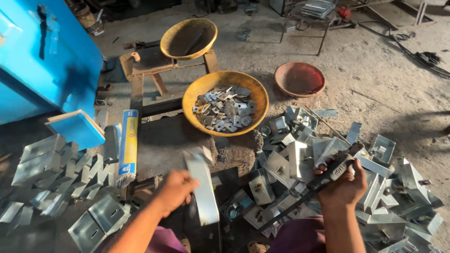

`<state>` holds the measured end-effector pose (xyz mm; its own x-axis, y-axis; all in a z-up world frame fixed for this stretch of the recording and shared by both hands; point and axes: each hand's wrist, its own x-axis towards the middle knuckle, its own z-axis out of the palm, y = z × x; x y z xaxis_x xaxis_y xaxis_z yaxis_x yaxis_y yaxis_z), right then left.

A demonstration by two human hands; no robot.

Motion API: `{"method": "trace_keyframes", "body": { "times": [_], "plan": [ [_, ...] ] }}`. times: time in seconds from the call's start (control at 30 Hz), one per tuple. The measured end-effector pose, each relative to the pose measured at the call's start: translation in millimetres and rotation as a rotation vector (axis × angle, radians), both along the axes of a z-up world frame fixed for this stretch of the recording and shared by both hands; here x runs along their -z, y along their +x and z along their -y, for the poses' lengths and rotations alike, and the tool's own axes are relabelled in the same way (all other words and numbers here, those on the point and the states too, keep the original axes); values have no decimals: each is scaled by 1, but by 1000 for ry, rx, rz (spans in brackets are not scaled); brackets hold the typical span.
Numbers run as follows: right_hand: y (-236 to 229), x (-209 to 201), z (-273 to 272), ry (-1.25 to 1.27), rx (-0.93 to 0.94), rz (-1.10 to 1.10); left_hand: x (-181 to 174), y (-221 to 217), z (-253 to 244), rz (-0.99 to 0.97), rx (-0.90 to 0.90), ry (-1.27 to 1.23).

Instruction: The person welds small metal plates onto rectangular metal brackets using a stick welder, picking plates from a yellow bowl and joining them on a workbench.

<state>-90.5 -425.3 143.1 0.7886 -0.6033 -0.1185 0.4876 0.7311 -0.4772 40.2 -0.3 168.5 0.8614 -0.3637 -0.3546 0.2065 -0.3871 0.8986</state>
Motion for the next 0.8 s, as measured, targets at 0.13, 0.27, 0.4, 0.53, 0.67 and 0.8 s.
{"method": "trace_keyframes", "body": {
  "times": [0.13, 0.27, 0.4, 0.53, 0.67, 0.8],
  "plan": [
    [-15, 6, 17, 47, 77, -104, 11, -22, 69, -85, 406, 131],
    [-17, 8, 25, 138, 141, -79, 12, 40, 175, 180, 643, 141],
    [-11, 10, 24, 112, 160, -94, -75, 196, 287, 356, 111, -489],
    [-9, 14, 28, 113, 162, -127, -166, 266, 294, 391, -357, -929],
    [-7, 20, 36, 140, 164, -111, -176, 237, 287, 425, -268, -853],
    [-6, 20, 34, 139, 151, -118, -109, 178, 264, 402, -159, -671]
  ]
}}
